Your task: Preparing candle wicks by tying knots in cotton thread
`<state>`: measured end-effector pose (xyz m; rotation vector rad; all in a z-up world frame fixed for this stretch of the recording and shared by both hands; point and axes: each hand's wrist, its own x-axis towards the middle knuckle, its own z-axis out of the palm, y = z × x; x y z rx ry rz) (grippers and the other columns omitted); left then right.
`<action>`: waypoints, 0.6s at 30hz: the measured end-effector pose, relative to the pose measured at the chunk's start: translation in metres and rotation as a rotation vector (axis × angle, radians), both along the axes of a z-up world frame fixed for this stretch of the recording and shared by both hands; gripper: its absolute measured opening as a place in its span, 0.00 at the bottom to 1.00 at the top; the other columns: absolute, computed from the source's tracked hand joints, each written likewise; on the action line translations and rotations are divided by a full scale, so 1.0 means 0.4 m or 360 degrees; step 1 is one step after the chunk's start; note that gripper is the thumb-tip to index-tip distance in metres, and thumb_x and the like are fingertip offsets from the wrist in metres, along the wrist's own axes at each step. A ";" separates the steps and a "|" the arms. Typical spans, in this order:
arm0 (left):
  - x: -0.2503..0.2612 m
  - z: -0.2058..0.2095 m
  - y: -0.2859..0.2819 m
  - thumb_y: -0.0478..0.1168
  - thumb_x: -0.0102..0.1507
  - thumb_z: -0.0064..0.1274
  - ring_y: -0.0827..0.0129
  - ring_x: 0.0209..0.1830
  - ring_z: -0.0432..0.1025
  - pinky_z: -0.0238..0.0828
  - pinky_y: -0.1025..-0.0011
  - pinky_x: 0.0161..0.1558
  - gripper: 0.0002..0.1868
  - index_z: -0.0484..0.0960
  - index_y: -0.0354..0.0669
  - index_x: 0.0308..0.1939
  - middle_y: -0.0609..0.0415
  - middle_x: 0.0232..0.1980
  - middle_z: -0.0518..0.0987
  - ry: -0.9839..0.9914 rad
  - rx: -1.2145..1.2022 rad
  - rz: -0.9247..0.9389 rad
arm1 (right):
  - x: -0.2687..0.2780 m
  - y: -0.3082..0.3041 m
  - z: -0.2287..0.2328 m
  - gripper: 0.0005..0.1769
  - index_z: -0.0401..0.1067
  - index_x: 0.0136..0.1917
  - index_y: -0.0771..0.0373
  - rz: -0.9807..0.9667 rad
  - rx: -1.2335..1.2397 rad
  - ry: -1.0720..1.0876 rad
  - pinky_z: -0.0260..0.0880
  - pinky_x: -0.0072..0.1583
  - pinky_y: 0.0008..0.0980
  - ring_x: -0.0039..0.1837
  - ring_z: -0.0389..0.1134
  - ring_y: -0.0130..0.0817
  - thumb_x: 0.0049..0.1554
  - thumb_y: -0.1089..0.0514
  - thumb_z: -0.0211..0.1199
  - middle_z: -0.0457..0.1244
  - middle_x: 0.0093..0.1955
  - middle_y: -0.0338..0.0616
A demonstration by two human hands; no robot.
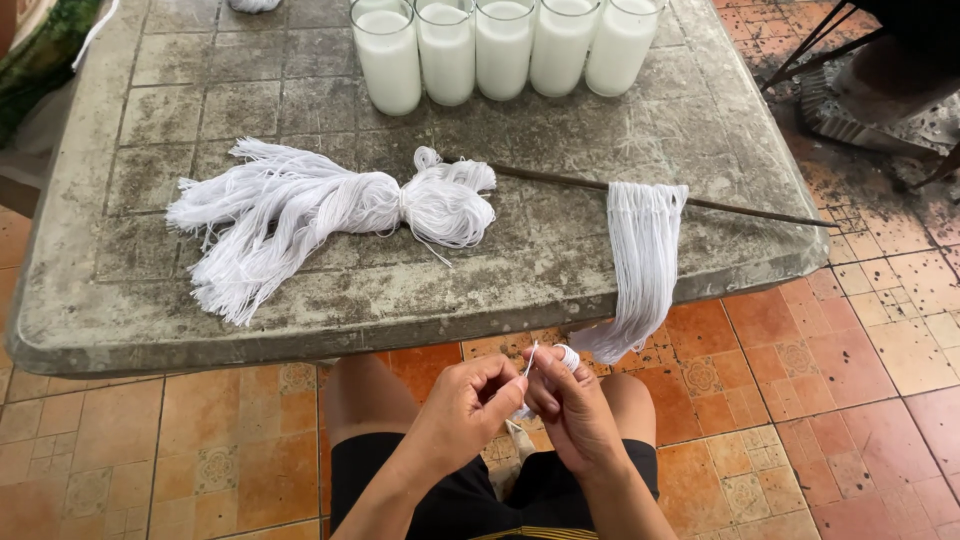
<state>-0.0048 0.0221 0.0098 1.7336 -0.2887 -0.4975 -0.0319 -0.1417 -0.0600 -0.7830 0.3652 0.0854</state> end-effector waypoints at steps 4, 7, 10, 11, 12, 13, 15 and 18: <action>0.002 0.000 -0.006 0.41 0.67 0.52 0.80 0.21 0.55 0.52 0.74 0.25 0.17 0.70 0.49 0.23 0.65 0.22 0.64 0.0035 -0.0047 0.0052 | -0.001 0.001 -0.017 0.10 0.75 0.48 0.70 0.0029 0.0052 -0.0029 0.43 0.35 0.24 0.26 0.44 0.19 0.61 0.58 0.63 0.46 0.23 0.31; 0.004 0.016 -0.009 0.49 0.69 0.55 0.81 0.21 0.55 0.52 0.75 0.26 0.23 0.71 0.50 0.20 0.66 0.19 0.64 0.0049 0.0082 0.0105 | -0.003 0.007 -0.012 0.09 0.77 0.47 0.66 0.0057 0.0041 -0.0056 0.45 0.35 0.25 0.26 0.44 0.19 0.62 0.58 0.63 0.47 0.21 0.30; 0.009 0.027 -0.011 0.48 0.69 0.52 0.81 0.22 0.59 0.55 0.76 0.28 0.22 0.79 0.48 0.20 0.67 0.20 0.70 -0.0020 0.0070 0.0073 | 0.000 0.012 -0.003 0.08 0.77 0.45 0.64 0.0057 0.0017 -0.0094 0.48 0.34 0.26 0.26 0.43 0.21 0.62 0.58 0.63 0.45 0.20 0.32; 0.008 0.031 -0.012 0.47 0.69 0.50 0.81 0.23 0.62 0.59 0.76 0.29 0.21 0.82 0.47 0.22 0.65 0.22 0.75 -0.0017 -0.0006 0.0035 | -0.001 0.012 0.001 0.09 0.77 0.45 0.65 0.0073 0.0017 -0.0082 0.50 0.35 0.26 0.26 0.45 0.22 0.62 0.57 0.62 0.45 0.20 0.33; 0.008 0.036 -0.012 0.45 0.70 0.49 0.81 0.24 0.65 0.62 0.77 0.30 0.20 0.85 0.46 0.25 0.64 0.23 0.80 -0.0013 -0.0083 -0.0003 | -0.002 0.013 0.005 0.10 0.76 0.45 0.66 0.0089 0.0017 -0.0069 0.52 0.35 0.26 0.26 0.47 0.24 0.63 0.57 0.62 0.45 0.20 0.34; 0.008 0.025 -0.011 0.45 0.70 0.49 0.81 0.24 0.65 0.62 0.77 0.30 0.20 0.85 0.46 0.25 0.64 0.23 0.80 -0.0016 -0.0083 -0.0003 | -0.002 0.012 0.005 0.10 0.76 0.45 0.66 0.0090 0.0017 -0.0072 0.52 0.35 0.26 0.26 0.47 0.24 0.63 0.57 0.62 0.45 0.20 0.34; 0.007 0.002 -0.009 0.47 0.70 0.49 0.79 0.25 0.66 0.64 0.75 0.32 0.21 0.78 0.47 0.23 0.64 0.22 0.74 -0.0029 0.0000 -0.0014 | -0.004 0.013 0.004 0.12 0.76 0.46 0.67 0.0135 -0.0004 -0.0060 0.52 0.36 0.24 0.28 0.56 0.27 0.63 0.55 0.62 0.47 0.19 0.35; 0.009 0.019 -0.007 0.46 0.70 0.45 0.81 0.28 0.64 0.62 0.79 0.32 0.20 0.87 0.45 0.59 0.64 0.27 0.79 0.0154 -0.0195 -0.0134 | -0.009 0.008 -0.024 0.11 0.77 0.48 0.67 0.0127 0.0008 -0.0011 0.51 0.35 0.22 0.27 0.55 0.24 0.61 0.56 0.64 0.52 0.21 0.37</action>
